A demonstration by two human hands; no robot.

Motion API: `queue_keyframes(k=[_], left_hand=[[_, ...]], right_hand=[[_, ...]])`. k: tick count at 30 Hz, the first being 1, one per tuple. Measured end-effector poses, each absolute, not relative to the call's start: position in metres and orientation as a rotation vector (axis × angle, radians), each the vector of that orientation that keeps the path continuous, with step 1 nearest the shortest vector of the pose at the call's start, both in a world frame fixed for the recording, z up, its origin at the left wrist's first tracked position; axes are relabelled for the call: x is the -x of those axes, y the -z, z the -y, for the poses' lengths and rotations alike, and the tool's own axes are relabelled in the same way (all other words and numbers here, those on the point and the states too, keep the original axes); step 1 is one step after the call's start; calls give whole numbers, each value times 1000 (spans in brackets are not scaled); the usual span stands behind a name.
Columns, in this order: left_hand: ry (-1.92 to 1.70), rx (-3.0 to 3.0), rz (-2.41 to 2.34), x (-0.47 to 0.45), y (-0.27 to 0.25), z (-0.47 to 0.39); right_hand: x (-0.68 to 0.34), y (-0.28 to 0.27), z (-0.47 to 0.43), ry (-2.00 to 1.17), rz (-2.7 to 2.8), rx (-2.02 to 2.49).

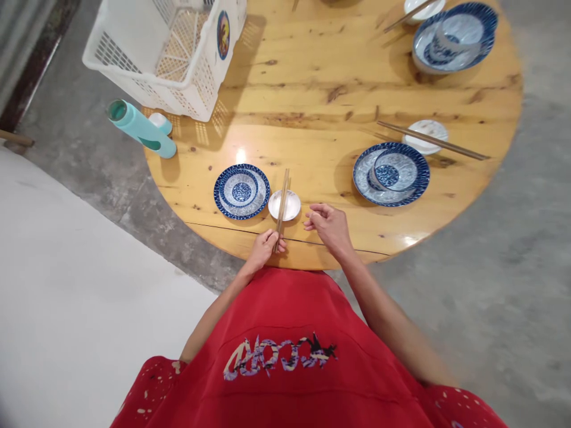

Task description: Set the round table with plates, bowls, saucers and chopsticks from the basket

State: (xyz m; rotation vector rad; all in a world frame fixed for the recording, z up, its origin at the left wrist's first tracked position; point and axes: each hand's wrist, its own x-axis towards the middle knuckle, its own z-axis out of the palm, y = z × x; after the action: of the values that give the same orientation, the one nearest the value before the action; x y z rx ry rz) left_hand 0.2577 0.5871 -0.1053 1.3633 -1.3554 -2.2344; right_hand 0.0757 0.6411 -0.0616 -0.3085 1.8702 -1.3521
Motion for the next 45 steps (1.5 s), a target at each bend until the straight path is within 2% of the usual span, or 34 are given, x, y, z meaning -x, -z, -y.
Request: queue_keyframes(k=[29,45], left_hand=[[2197,-1346,1435,-256,106,-582],[2023,-1353,1765,-255,114,-577]], right_hand=[[-78,61,-648,1349,-1878,243],[-75,68,-652,1319,-1888,279]])
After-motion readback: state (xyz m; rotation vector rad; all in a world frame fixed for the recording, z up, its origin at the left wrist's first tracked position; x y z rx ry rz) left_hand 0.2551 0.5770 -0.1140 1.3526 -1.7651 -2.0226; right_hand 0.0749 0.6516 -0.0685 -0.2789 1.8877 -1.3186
